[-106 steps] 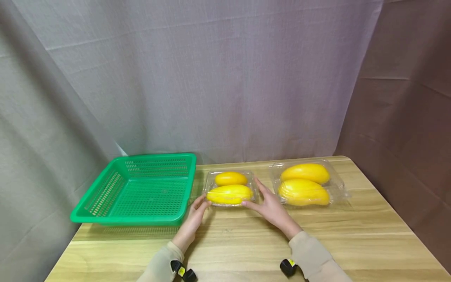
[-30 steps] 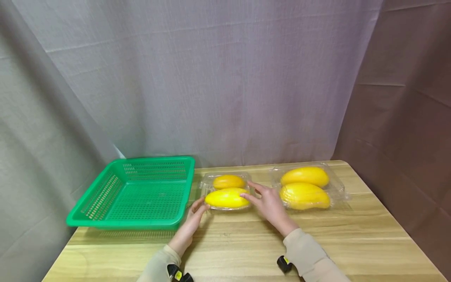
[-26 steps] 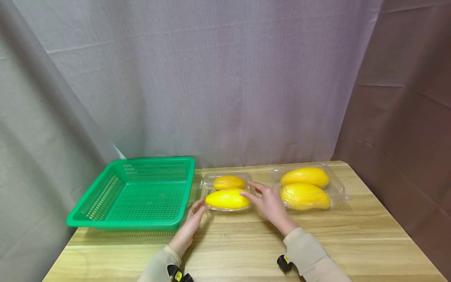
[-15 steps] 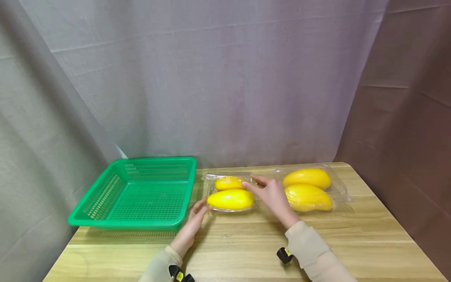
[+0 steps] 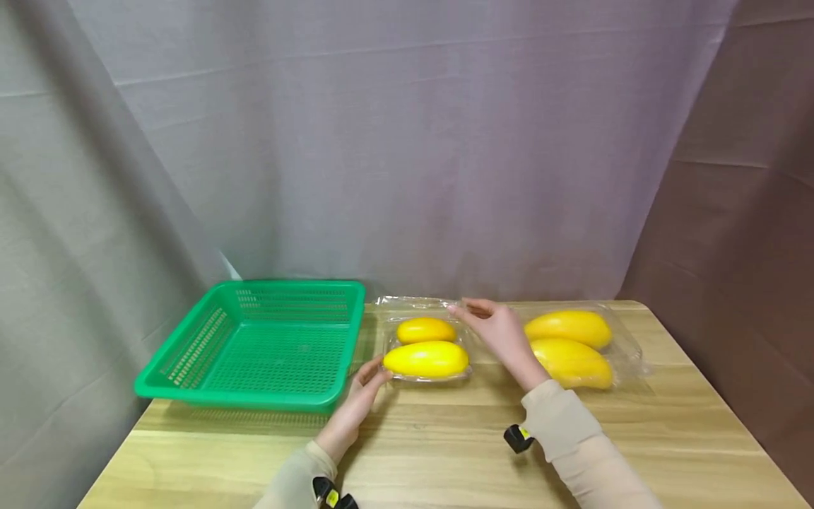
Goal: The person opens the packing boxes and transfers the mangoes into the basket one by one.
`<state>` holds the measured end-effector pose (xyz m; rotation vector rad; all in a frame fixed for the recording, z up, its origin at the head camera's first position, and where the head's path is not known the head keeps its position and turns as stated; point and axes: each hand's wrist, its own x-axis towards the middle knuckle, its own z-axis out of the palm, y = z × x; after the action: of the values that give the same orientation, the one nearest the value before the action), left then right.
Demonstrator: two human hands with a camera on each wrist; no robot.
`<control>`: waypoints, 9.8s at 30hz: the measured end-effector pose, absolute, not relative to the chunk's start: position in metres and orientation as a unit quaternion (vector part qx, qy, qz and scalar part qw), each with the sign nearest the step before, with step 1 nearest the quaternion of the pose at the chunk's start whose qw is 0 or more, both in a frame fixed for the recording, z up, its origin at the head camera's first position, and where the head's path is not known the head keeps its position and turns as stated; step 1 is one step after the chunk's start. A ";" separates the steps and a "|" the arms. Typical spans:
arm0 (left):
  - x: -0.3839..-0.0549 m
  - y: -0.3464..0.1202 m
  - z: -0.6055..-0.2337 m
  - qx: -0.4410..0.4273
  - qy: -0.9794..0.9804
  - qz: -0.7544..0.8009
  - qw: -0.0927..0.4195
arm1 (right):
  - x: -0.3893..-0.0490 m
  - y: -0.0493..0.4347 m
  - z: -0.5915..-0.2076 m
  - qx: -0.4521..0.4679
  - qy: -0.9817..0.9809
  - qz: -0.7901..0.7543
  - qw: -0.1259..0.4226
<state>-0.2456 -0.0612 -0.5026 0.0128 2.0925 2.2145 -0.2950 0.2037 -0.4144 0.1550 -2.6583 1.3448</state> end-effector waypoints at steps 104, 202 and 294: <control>-0.242 -0.062 -0.503 0.008 0.689 0.723 0.052 | -0.272 0.191 -0.477 0.016 -0.902 0.429 0.043; -0.280 -0.021 -0.439 0.194 0.903 0.379 -0.062 | -0.219 0.188 -0.484 0.012 -0.886 0.461 0.043; -0.277 -0.011 -0.436 0.163 0.935 0.313 -0.042 | -0.219 0.184 -0.489 -0.006 -0.880 0.470 0.072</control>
<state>-0.2765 -0.0115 -0.4358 0.5257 3.0166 1.0111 -0.2186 0.1839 -0.4891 -0.0191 -2.6438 1.4137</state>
